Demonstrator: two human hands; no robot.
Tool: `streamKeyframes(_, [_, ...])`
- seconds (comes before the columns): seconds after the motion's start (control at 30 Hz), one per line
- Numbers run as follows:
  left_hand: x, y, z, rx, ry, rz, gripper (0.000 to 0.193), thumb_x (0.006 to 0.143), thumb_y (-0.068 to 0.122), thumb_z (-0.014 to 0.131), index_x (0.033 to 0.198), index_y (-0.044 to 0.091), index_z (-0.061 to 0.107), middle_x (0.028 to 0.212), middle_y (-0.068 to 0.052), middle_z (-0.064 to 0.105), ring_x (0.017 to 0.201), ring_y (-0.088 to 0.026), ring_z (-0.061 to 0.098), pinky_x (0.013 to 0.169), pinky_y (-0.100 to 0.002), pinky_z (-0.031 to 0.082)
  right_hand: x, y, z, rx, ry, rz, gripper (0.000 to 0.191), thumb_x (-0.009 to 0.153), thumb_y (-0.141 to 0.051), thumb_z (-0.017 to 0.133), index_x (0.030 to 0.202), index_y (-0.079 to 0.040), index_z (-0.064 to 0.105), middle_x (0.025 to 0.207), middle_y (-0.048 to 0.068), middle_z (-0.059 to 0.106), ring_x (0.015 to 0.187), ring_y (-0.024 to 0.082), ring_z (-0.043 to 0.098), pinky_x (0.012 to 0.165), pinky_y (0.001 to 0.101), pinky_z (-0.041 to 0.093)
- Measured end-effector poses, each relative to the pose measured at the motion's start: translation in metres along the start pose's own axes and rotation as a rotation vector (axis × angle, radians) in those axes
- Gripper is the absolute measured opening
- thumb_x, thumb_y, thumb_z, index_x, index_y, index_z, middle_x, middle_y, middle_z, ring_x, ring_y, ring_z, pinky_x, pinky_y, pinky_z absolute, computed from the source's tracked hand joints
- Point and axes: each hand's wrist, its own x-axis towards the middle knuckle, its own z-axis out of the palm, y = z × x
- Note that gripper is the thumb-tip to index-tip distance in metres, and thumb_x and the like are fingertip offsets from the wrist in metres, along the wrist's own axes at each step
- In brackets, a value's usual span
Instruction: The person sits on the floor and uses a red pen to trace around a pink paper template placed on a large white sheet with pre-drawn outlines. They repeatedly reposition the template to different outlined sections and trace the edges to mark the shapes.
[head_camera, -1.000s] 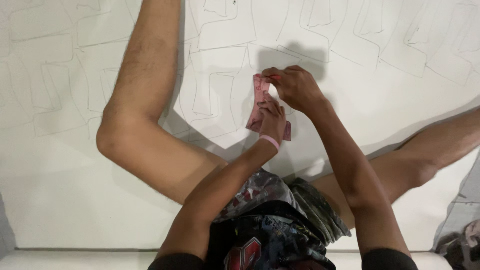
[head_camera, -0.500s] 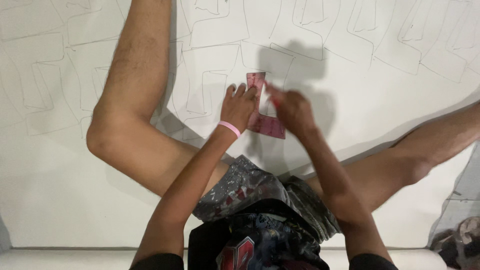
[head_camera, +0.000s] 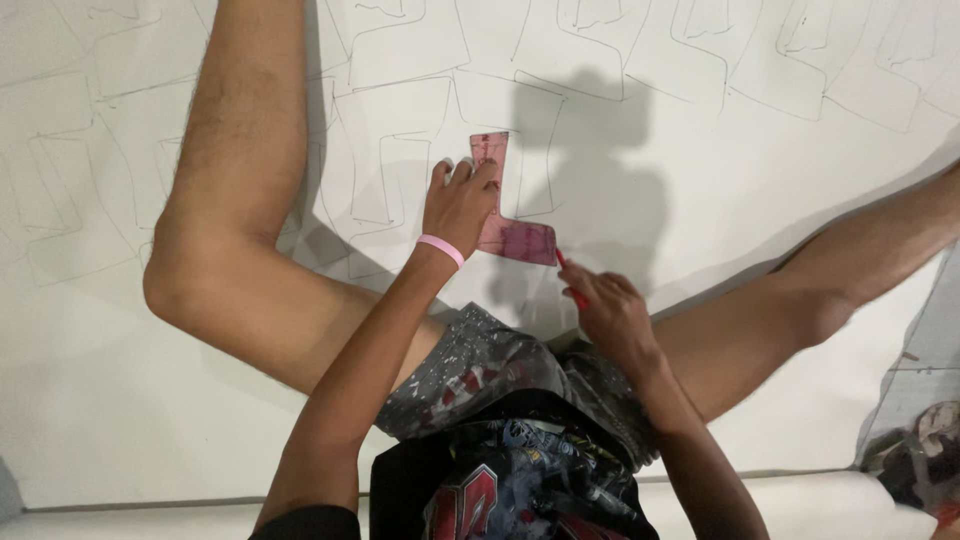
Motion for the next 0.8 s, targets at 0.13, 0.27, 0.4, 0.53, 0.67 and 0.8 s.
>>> streamKeyframes(0.13, [0.004, -0.006, -0.002, 0.000, -0.015, 0.038, 0.018, 0.077, -0.003, 0.070, 0.091, 0.006, 0.075, 0.115, -0.005, 0.061, 0.108, -0.025, 0.058, 0.105, -0.048, 0.038, -0.012, -0.013, -0.008, -0.008, 0.024, -0.010, 0.024, 0.091, -0.006, 0.068, 0.115, -0.011, 0.069, 0.122, 0.005, 0.075, 0.108, 0.018, 0.074, 0.097, 0.0410, 0.058])
streamKeyframes(0.27, [0.010, -0.016, -0.005, -0.019, -0.135, 0.077, 0.029, 0.064, 0.002, 0.079, 0.093, 0.005, 0.076, 0.119, -0.007, 0.059, 0.109, -0.028, 0.057, 0.097, -0.046, 0.040, 0.020, -0.033, 0.013, 0.056, 0.020, -0.104, 0.025, 0.092, -0.009, 0.070, 0.116, -0.015, 0.072, 0.122, 0.003, 0.077, 0.104, 0.017, 0.073, 0.095, 0.0386, 0.056])
streamKeyframes(0.4, [0.012, -0.016, -0.005, 0.011, -0.118, 0.092, 0.025, 0.065, 0.006, 0.083, 0.089, 0.007, 0.077, 0.122, -0.005, 0.060, 0.112, -0.026, 0.057, 0.099, -0.044, 0.041, 0.050, -0.061, 0.032, 0.163, 0.140, -0.266, 0.021, 0.091, -0.012, 0.074, 0.112, -0.012, 0.069, 0.119, 0.007, 0.076, 0.112, 0.019, 0.073, 0.093, 0.0361, 0.055])
streamKeyframes(0.53, [0.010, -0.016, -0.007, 0.028, -0.141, 0.081, 0.024, 0.065, 0.004, 0.083, 0.087, 0.008, 0.077, 0.126, -0.003, 0.060, 0.113, -0.025, 0.058, 0.100, -0.044, 0.041, 0.065, -0.067, 0.036, 0.167, 0.151, -0.223, 0.022, 0.091, -0.012, 0.074, 0.112, -0.013, 0.070, 0.119, 0.007, 0.076, 0.112, 0.019, 0.072, 0.097, 0.0371, 0.054])
streamKeyframes(0.67, [0.006, -0.019, -0.001, -0.011, -0.201, 0.068, 0.036, 0.061, 0.008, 0.087, 0.095, 0.006, 0.077, 0.129, -0.005, 0.060, 0.115, -0.025, 0.057, 0.103, -0.046, 0.040, 0.046, -0.048, 0.038, 0.141, 0.119, -0.128, 0.024, 0.092, -0.013, 0.074, 0.117, -0.013, 0.071, 0.125, 0.007, 0.074, 0.118, 0.020, 0.068, 0.100, 0.0384, 0.053])
streamKeyframes(0.8, [0.015, -0.017, 0.008, 0.014, -0.233, 0.052, 0.042, 0.063, 0.008, 0.087, 0.104, 0.013, 0.079, 0.142, -0.001, 0.058, 0.127, -0.023, 0.054, 0.109, -0.050, 0.039, 0.001, 0.000, 0.024, -0.012, 0.158, 0.061, 0.025, 0.095, -0.008, 0.069, 0.119, -0.016, 0.072, 0.129, 0.005, 0.072, 0.130, 0.022, 0.064, 0.104, 0.0426, 0.052])
